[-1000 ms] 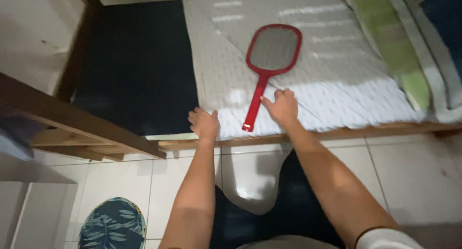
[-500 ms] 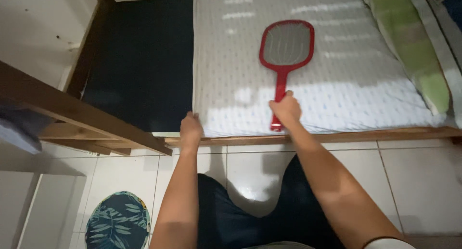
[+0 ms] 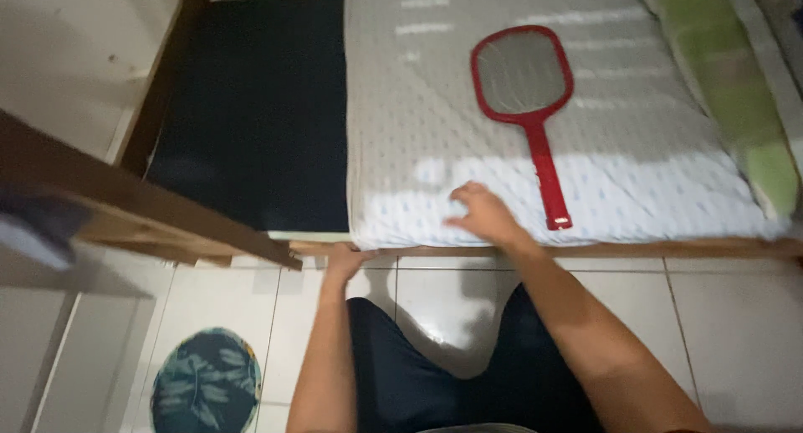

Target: Tidying a bedroom by smoothing bed sheets, sweeping with a hand brush, and organizing personal items on a vanity.

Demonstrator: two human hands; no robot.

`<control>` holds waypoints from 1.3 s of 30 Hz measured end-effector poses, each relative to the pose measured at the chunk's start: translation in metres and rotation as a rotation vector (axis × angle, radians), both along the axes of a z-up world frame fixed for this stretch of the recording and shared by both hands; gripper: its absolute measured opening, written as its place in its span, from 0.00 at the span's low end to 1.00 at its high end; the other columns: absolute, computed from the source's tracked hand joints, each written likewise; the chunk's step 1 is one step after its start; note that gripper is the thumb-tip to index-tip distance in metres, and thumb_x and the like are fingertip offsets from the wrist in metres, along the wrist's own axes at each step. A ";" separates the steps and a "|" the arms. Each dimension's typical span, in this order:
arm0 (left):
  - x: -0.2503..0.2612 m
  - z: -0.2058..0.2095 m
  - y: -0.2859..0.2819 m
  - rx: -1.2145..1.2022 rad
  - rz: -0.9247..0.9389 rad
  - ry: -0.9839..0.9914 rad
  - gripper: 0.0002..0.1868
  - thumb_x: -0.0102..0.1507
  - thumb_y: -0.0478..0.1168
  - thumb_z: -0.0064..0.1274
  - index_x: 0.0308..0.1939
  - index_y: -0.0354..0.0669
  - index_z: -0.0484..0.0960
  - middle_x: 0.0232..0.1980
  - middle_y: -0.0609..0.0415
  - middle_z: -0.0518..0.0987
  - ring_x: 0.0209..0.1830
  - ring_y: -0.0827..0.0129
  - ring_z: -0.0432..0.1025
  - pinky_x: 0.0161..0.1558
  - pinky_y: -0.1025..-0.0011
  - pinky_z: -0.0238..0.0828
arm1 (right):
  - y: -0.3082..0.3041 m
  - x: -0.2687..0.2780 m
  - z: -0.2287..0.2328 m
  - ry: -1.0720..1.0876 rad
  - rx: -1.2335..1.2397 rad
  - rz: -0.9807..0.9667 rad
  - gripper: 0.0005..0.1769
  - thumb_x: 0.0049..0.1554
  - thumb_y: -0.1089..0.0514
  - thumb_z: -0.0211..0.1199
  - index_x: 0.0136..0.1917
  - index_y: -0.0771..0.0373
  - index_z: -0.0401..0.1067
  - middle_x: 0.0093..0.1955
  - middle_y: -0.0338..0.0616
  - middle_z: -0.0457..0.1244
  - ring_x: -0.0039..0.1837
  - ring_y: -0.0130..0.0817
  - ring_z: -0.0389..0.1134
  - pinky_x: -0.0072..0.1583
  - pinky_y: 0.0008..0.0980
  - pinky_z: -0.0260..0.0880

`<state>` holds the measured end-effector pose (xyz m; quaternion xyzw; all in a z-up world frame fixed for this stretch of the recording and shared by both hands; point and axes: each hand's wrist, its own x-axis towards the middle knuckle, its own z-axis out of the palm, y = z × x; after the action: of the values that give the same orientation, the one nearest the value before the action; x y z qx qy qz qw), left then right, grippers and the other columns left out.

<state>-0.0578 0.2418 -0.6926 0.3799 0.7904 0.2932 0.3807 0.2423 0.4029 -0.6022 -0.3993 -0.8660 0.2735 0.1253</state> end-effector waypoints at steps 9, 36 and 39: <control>-0.009 -0.094 0.019 0.163 0.202 -0.097 0.08 0.58 0.39 0.60 0.30 0.37 0.87 0.24 0.49 0.79 0.23 0.66 0.72 0.32 0.67 0.68 | 0.001 -0.064 -0.094 -0.056 0.029 0.462 0.14 0.53 0.50 0.69 0.40 0.54 0.66 0.42 0.43 0.66 0.53 0.50 0.71 0.55 0.45 0.70; 0.015 0.086 0.075 -0.183 0.022 0.559 0.20 0.73 0.42 0.32 0.63 0.35 0.71 0.46 0.34 0.84 0.50 0.39 0.80 0.50 0.44 0.76 | -0.012 -0.052 -0.024 -0.173 0.219 -0.096 0.33 0.63 0.32 0.52 0.73 0.50 0.67 0.73 0.53 0.58 0.79 0.51 0.54 0.72 0.53 0.56; -0.009 0.072 0.068 -0.100 0.024 0.540 0.19 0.75 0.40 0.29 0.61 0.32 0.70 0.45 0.30 0.83 0.49 0.36 0.80 0.49 0.43 0.76 | -0.018 -0.057 -0.010 -0.239 0.215 -0.116 0.35 0.65 0.30 0.47 0.75 0.51 0.65 0.78 0.57 0.54 0.82 0.57 0.48 0.75 0.55 0.49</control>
<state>-0.0669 0.3096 -0.6209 0.4154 0.8813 0.1464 0.1712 0.1850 0.3845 -0.6125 -0.4625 -0.8746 0.1222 0.0786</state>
